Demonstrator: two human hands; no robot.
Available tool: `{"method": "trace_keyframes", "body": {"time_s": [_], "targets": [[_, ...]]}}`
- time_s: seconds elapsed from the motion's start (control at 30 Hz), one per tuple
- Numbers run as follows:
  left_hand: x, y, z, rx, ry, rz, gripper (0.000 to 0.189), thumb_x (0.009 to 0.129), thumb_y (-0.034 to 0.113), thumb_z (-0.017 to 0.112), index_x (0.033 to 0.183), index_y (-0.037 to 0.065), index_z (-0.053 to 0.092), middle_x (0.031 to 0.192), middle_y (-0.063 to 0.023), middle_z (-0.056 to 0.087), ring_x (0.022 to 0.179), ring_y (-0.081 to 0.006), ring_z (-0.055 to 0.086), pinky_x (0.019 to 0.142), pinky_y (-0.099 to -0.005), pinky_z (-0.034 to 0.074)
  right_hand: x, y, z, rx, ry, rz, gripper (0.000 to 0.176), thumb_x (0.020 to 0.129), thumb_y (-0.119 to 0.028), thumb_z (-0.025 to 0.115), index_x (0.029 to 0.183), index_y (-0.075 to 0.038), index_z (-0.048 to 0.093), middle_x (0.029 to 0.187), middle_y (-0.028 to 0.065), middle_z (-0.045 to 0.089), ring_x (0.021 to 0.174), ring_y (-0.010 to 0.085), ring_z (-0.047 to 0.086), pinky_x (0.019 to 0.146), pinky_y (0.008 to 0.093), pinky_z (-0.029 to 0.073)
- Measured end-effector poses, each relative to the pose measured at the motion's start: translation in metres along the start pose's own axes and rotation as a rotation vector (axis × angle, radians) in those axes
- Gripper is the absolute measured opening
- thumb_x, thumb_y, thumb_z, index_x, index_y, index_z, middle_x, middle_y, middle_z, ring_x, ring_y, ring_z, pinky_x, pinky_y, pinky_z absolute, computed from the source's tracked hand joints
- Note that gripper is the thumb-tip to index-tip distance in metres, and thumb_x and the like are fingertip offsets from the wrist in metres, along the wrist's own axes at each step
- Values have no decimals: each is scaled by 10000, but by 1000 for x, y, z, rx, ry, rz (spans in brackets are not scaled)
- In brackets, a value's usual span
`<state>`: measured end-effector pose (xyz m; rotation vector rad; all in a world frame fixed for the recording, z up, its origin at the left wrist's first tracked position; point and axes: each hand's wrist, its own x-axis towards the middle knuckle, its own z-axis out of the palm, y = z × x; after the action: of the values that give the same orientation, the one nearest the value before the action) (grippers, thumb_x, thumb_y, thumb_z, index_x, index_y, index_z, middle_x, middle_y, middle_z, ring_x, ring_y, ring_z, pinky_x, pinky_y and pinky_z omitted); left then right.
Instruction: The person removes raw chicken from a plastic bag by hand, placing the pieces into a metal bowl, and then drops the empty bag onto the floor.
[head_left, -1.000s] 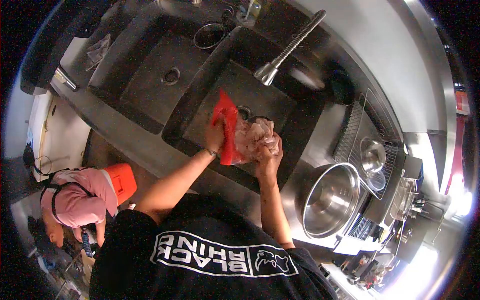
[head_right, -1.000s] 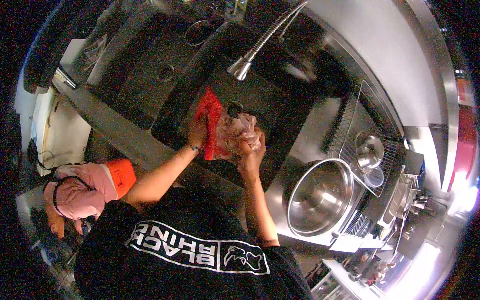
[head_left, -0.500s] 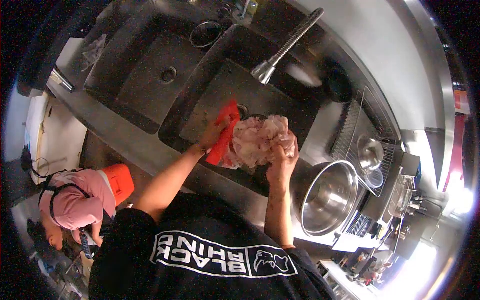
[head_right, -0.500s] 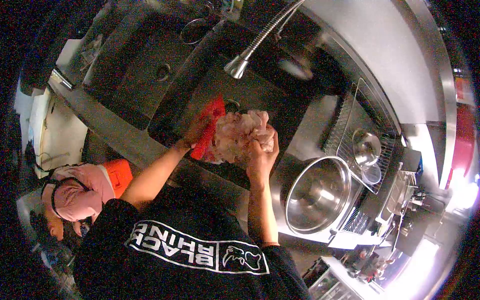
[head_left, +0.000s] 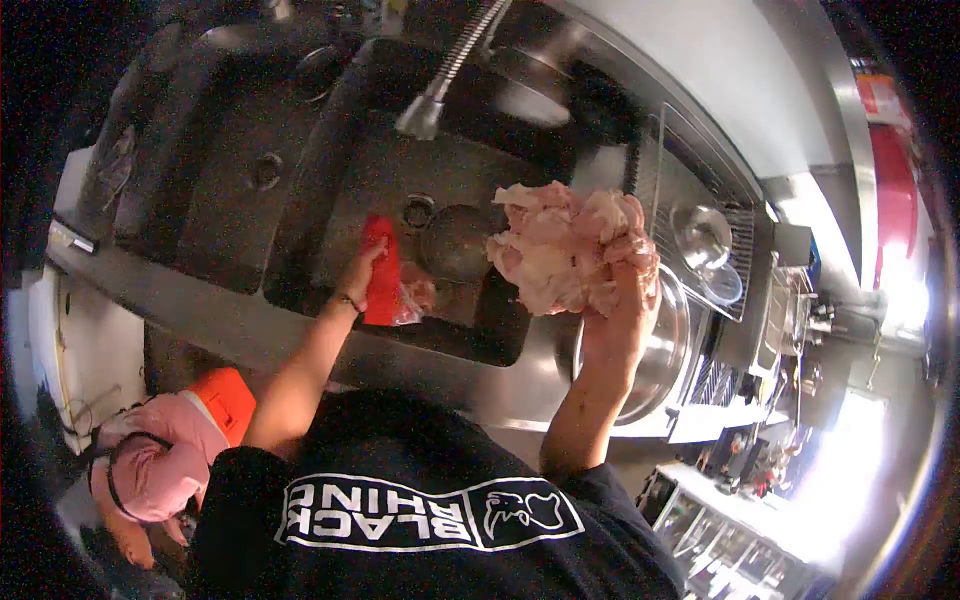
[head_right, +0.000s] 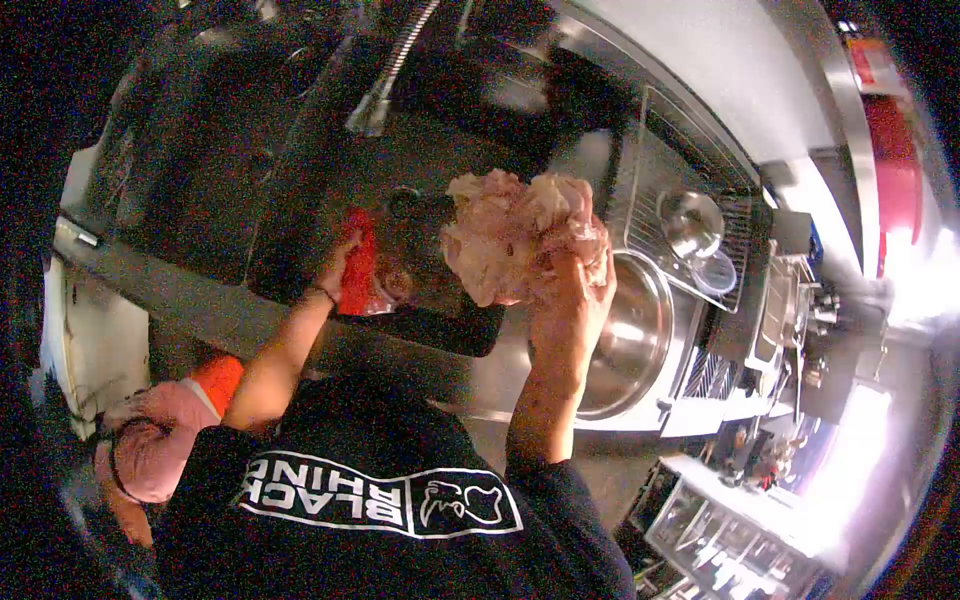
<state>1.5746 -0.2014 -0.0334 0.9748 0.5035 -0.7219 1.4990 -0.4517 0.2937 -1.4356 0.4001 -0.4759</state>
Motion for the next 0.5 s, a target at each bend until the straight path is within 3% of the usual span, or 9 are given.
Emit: {"method": "trace_keyframes", "body": {"time_s": [0.03, 0.1, 0.13, 0.17, 0.23, 0.37, 0.43, 0.47, 0.5], "targets": [[4, -3, -2, 30, 27, 53, 264, 759, 380, 596, 798, 123, 553, 790, -19, 550, 705, -141, 536, 649, -302, 431, -1, -6, -7, -11, 23, -9, 59, 785, -103, 510, 817, -58, 532, 1105, 78, 502, 926, 161, 493, 761, 281, 433], [-25, 18, 20, -12, 4, 31, 261, 758, 381, 597, 808, 129, 549, 801, -16, 548, 710, -140, 535, 649, -301, 431, -3, -20, -26, 256, 77, 50, 122, 791, -120, 497, 891, -68, 546, 1121, 79, 498, 977, 181, 492, 799, 324, 434], [-35, 25, 28, -61, 12, 23, 259, 758, 381, 598, 818, 135, 546, 813, -13, 546, 716, -139, 533, 650, -301, 432, 2, -20, -45, 147, 73, 23, 221, 794, -160, 499, 1000, -88, 539, 1108, 67, 505, 1022, 200, 485, 830, 374, 427], [-29, 20, 26, -54, -15, 9, 259, 758, 381, 598, 818, 135, 546, 813, -13, 546, 716, -139, 533, 650, -301, 432, -7, -28, -55, 261, 126, 5, 300, 796, -204, 498, 1076, -97, 511, 1106, 59, 510, 1034, 207, 485, 852, 390, 416], [-16, 15, 11, -23, 64, 47, 242, 767, 362, 593, 855, 143, 538, 800, -8, 552, 700, -147, 538, 638, -301, 437, -14, -45, -75, 300, 204, 7, 331, 796, -223, 495, 1104, -100, 493, 1118, 52, 503, 1034, 210, 486, 868, 390, 411], [-16, 20, 12, -98, -7, -50, 227, 773, 344, 593, 840, 138, 525, 768, -8, 552, 680, -150, 541, 623, -292, 442, -16, -45, -124, 266, 315, -28, 311, 811, -249, 466, 1054, -61, 512, 1049, 67, 529, 986, 182, 508, 841, 363, 425], [-26, 25, 26, -186, -8, -28, 221, 772, 337, 597, 780, 133, 512, 741, -12, 552, 664, -151, 541, 605, -287, 444, -4, -15, -170, -183, 26, -153, 294, 824, -266, 453, 1015, -53, 521, 972, 64, 546, 905, 162, 533, 789, 331, 439], [-30, 27, 29, -182, -7, -30, 221, 772, 337, 597, 780, 133, 512, 741, -12, 552, 664, -151, 541, 605, -287, 444, -13, -12, -144, 60, 252, 21, 156, 793, -94, 477, 920, -43, 552, 846, 10, 463, 792, 113, 477, 723, 238, 410], [-34, 29, 30, -197, -18, -61, 224, 772, 336, 596, 778, 129, 512, 745, -15, 554, 663, -153, 542, 608, -289, 446, -16, 5, -147, -70, 270, 58, 116, 779, -130, 525, 860, -59, 567, 833, 12, 493, 785, 112, 489, 698, 244, 409]]}}
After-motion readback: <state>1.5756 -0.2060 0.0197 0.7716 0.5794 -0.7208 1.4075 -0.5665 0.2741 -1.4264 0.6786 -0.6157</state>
